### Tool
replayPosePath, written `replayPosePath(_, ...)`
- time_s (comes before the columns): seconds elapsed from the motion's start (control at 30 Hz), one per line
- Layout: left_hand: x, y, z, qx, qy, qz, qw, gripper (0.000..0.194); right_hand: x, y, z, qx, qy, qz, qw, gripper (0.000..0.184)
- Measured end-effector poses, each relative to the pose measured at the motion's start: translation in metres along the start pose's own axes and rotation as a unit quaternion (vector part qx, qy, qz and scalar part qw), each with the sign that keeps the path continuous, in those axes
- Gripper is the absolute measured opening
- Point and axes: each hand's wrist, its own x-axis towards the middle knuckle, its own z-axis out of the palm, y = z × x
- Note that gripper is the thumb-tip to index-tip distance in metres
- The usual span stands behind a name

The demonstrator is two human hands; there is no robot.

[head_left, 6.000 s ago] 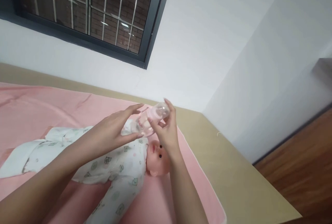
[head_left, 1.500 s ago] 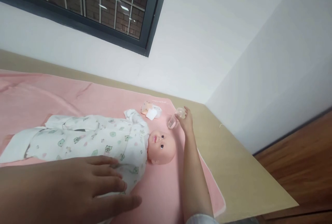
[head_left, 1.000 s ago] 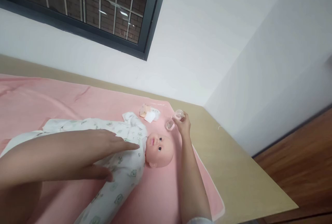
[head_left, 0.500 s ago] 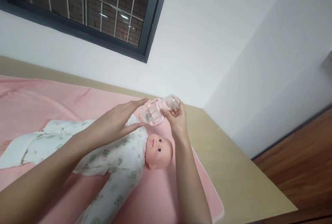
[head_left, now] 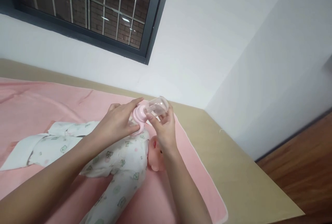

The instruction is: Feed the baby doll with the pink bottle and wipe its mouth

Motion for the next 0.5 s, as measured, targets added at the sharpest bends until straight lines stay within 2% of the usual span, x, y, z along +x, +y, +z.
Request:
replayPosePath(0.13,0.010,-0.019,-0.002,-0.015,0.022,-0.022,0.999,0.061,0.014,0.000,-0.024,-0.023,0.055,-0.027,0.998,0.064)
replayPosePath(0.27,0.026,-0.062,-0.001,-0.002,0.022,-0.071,0.997,0.048,0.043,0.031,-0.075,-0.138,0.143,-0.047,0.979,0.069)
replayPosePath(0.33,0.031,-0.088,0.002,0.007,0.001,-0.120,0.993,0.052,0.053,0.056,-0.104,-0.258,0.172,-0.006,0.951,0.066)
replayPosePath(0.4,0.035,-0.114,0.007,0.012,-0.028,-0.164,0.986,0.056,0.055,0.081,-0.127,-0.386,0.198,0.071,0.898,0.066)
replayPosePath(0.5,0.035,-0.146,0.014,0.013,-0.065,-0.189,0.980,0.054,0.046,0.112,-0.151,-0.442,0.196,0.127,0.866,0.063)
